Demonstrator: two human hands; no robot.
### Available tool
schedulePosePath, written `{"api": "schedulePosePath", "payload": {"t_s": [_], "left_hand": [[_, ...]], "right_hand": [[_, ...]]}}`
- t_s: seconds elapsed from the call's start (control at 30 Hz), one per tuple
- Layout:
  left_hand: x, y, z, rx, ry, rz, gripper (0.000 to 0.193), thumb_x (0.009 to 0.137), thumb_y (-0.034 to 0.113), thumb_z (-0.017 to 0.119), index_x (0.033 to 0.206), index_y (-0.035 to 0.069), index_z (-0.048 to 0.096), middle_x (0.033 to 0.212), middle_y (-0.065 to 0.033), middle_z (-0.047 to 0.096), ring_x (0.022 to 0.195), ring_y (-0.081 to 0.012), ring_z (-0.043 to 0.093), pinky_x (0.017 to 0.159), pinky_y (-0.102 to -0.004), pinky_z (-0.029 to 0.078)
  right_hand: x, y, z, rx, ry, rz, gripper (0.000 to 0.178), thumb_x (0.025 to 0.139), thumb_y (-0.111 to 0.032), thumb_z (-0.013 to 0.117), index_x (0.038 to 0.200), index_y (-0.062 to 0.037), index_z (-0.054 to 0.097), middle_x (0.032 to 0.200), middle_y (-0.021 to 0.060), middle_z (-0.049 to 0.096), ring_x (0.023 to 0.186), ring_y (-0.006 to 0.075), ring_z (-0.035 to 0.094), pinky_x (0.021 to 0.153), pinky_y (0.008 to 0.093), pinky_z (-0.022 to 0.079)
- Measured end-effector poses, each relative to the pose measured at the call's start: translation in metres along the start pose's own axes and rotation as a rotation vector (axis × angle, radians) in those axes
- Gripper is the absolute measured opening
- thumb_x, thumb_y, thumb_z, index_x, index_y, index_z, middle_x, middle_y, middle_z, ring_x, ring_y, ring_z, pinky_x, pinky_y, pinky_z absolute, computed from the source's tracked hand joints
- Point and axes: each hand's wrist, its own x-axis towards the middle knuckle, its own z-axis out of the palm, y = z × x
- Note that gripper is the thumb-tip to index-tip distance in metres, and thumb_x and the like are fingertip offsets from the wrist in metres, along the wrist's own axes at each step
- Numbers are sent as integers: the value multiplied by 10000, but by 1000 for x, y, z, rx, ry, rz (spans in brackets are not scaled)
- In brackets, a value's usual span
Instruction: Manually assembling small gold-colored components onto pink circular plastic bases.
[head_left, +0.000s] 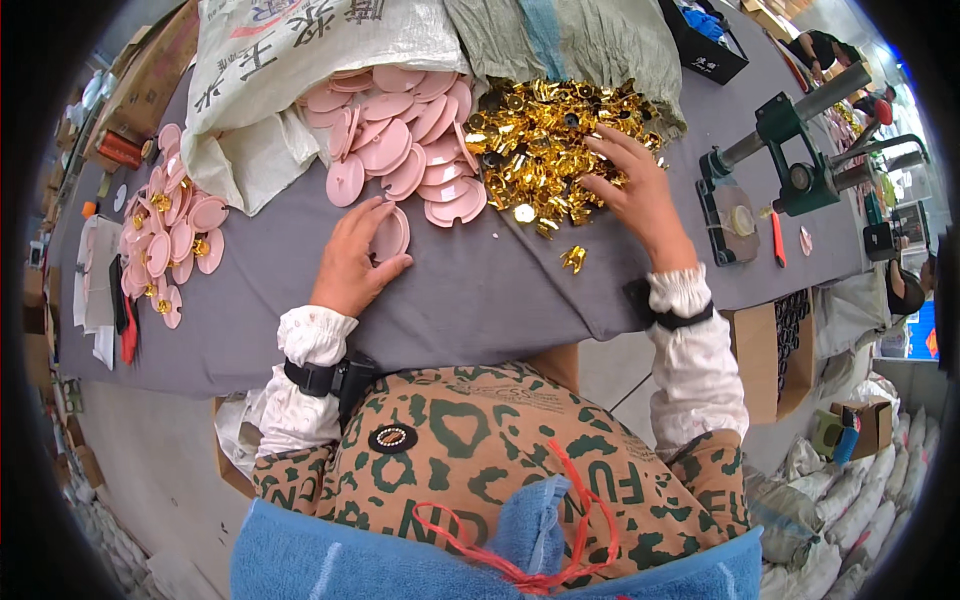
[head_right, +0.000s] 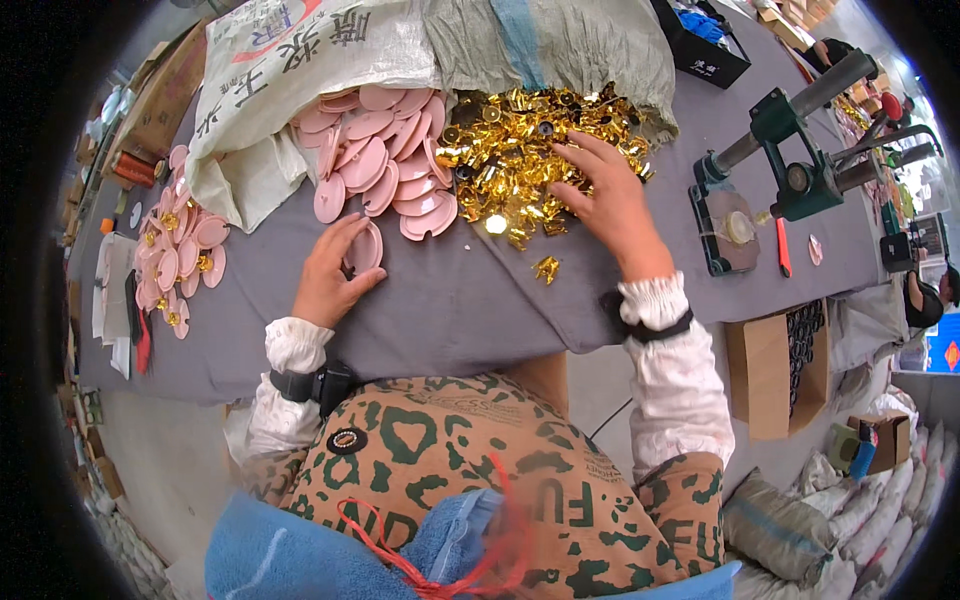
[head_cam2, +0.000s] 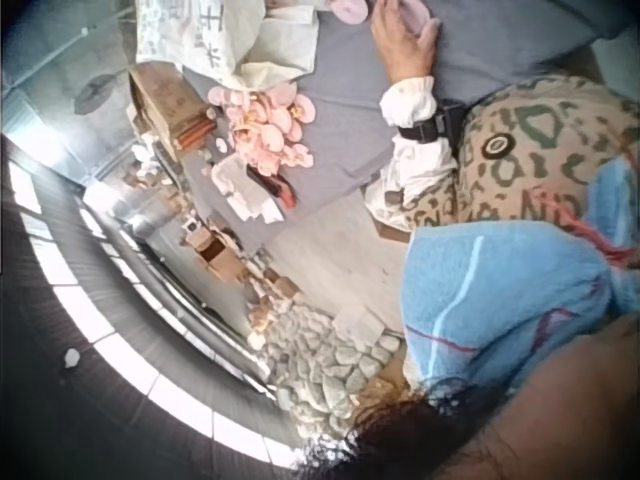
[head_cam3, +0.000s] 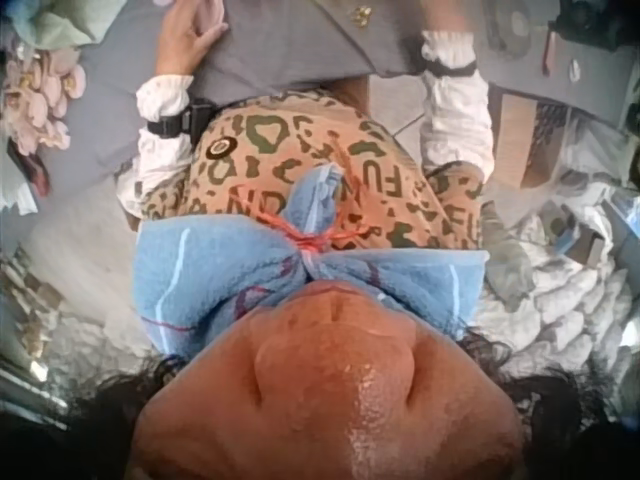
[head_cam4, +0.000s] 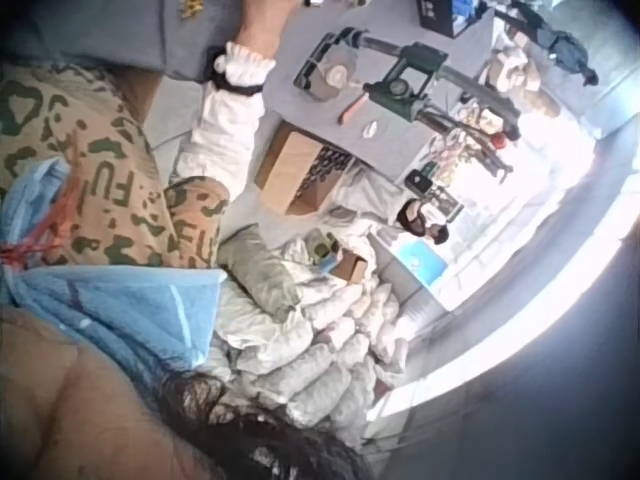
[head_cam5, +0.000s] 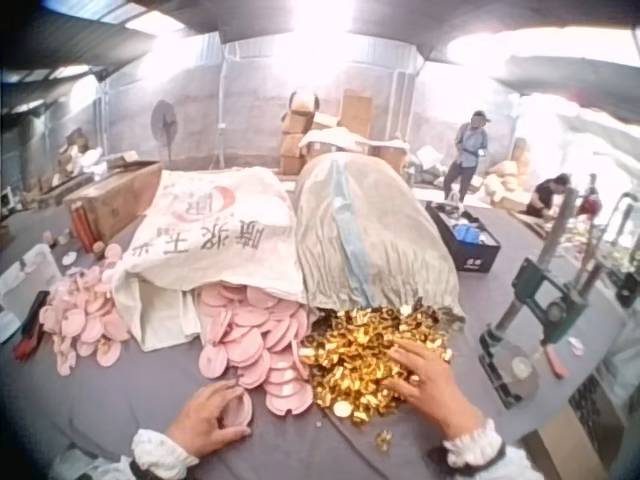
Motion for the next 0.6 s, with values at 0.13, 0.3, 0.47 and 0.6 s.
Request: {"api": "schedulePosePath", "payload": {"t_s": [0.13,0.3,0.47,0.6], "left_hand": [[-7,12,-6,-876,-24,-231,635,824,243,764,1352,34,480,1343,-126,534,1191,-252,554,972,-379,489],[-2,35,17,-1672,-139,-327,593,925,357,645,1383,45,432,1312,-151,549,1194,-282,568,999,-441,495],[-11,46,21,-1983,-295,-470,525,938,451,587,1276,61,486,1191,-117,607,1096,-258,617,932,-416,537],[-20,35,28,-2025,-338,-443,561,967,438,536,1363,52,440,1330,-177,548,1198,-323,572,992,-467,504]], "right_hand": [[-32,-27,-4,187,-231,215,345,766,-122,756,1100,-76,685,1111,115,639,1035,290,606,865,355,505],[-46,-21,13,-28,-173,106,336,735,-42,749,1065,-57,686,1079,106,635,988,291,615,848,356,509],[-45,-29,11,-69,-233,38,328,757,-26,719,1079,-60,667,1048,103,646,995,297,615,851,348,511],[-35,-30,3,-244,-206,-7,292,783,-64,710,1071,-77,668,1074,117,654,1023,293,614,862,357,509]]}}
